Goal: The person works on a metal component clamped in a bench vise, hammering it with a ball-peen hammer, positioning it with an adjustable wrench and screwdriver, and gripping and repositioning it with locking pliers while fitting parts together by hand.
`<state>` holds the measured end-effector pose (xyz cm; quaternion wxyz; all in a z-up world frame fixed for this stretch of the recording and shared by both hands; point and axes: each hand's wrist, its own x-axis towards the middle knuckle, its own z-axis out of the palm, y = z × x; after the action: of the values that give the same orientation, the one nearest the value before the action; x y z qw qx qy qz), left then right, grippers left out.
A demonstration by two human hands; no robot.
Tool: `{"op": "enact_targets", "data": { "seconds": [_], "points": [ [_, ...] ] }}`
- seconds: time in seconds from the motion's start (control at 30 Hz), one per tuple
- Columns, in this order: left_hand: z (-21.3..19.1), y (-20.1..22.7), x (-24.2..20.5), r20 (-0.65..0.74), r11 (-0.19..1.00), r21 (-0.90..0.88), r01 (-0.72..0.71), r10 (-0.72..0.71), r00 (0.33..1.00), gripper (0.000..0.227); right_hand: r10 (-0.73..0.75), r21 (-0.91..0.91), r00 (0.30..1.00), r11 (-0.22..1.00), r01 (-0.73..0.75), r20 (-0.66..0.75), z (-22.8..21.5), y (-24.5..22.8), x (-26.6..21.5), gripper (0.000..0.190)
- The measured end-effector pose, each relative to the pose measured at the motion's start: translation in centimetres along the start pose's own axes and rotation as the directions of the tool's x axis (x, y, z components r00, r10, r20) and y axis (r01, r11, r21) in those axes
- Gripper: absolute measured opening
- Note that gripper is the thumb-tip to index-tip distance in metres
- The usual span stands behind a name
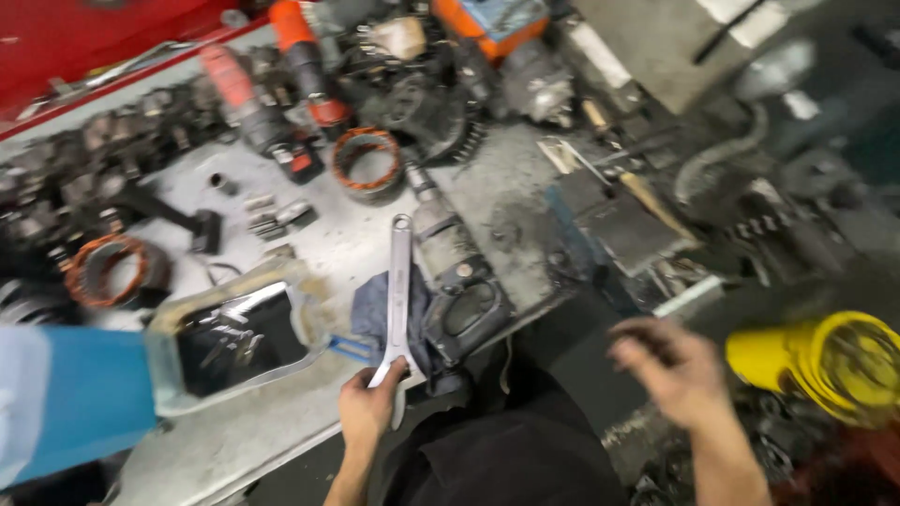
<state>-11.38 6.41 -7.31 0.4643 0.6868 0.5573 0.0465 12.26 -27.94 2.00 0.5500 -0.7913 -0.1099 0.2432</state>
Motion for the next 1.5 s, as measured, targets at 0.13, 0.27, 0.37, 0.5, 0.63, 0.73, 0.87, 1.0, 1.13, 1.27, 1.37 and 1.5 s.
{"op": "enact_targets", "data": {
  "seconds": [0.13,0.27,0.37,0.5,0.63,0.73,0.87,1.0,1.13,1.27,1.37,1.5],
  "points": [
    [0.4,1.2,-0.3,0.02,0.999,0.034,0.016,-0.016,1.0,0.056,-0.339,-0.231,0.842,0.937,0.262,-0.419,-4.6,-2.2,1.1,0.034],
    [1.1,0.1,-0.1,-0.021,0.995,0.1,-0.025,0.027,0.999,0.058,-0.376,-0.491,0.887,0.846,0.21,-0.269,-6.6,-5.8,3.4,0.044],
    [1.8,0.0,-0.7,-0.084,0.995,0.088,-0.041,0.049,0.995,0.06,-0.569,-0.554,0.821,0.667,0.498,0.052,-8.3,-3.0,6.1,0.036],
    [3.1,-1.4,0.2,-0.276,0.952,0.243,-0.187,0.252,0.927,0.064,-0.52,-0.539,0.854,0.712,0.449,0.024,-8.8,-2.8,7.6,0.03],
    [3.2,-0.2,-1.1,-0.279,0.951,0.31,0.001,0.09,0.956,0.065,-0.649,-0.559,0.712,0.497,0.663,0.267,-10.0,-3.0,8.7,0.026],
    [3.8,-0.6,-1.1,-0.37,0.953,0.298,0.046,0.072,0.926,0.072,-0.497,-0.577,0.823,0.6,0.554,0.274,-10.5,-2.1,9.6,0.024],
    [5.0,-2.3,-0.5,-0.446,0.922,0.385,-0.024,0.209,0.87,0.068,-0.531,-0.649,0.798,0.506,0.569,0.286,-10.3,-1.1,10.3,0.021],
    [5.6,-1.8,-1.1,-0.489,0.903,0.43,0.014,0.22,0.844,0.063,-0.549,-0.654,0.802,0.521,0.548,0.235,-10.0,0.3,10.3,0.026],
    [5.6,-2.4,-1.6,-0.535,0.834,0.551,-0.016,0.368,0.76,0.059,-0.481,-0.634,0.843,0.579,0.512,0.241,-10.4,2.1,10.5,0.026],
    [7.3,5.3,-5.5,-0.608,0.81,0.585,-0.033,0.465,0.644,0.046,-0.616,-0.388,0.696,0.579,0.717,0.369,-14.9,-0.2,13.3,0.056],
    [10.6,14.2,-9.6,-0.592,0.95,0.254,-0.182,0.302,0.747,0.046,-0.266,-0.1,0.931,0.95,0.297,0.249,-19.0,3.8,17.8,0.061],
    [16.9,24.1,-13.7,-0.129,0.765,0.065,-0.641,0.643,0.755,0.029,-0.195,-0.563,0.968,0.787,0.251,0.159,-18.2,7.0,23.0,0.061]
  ]
}}
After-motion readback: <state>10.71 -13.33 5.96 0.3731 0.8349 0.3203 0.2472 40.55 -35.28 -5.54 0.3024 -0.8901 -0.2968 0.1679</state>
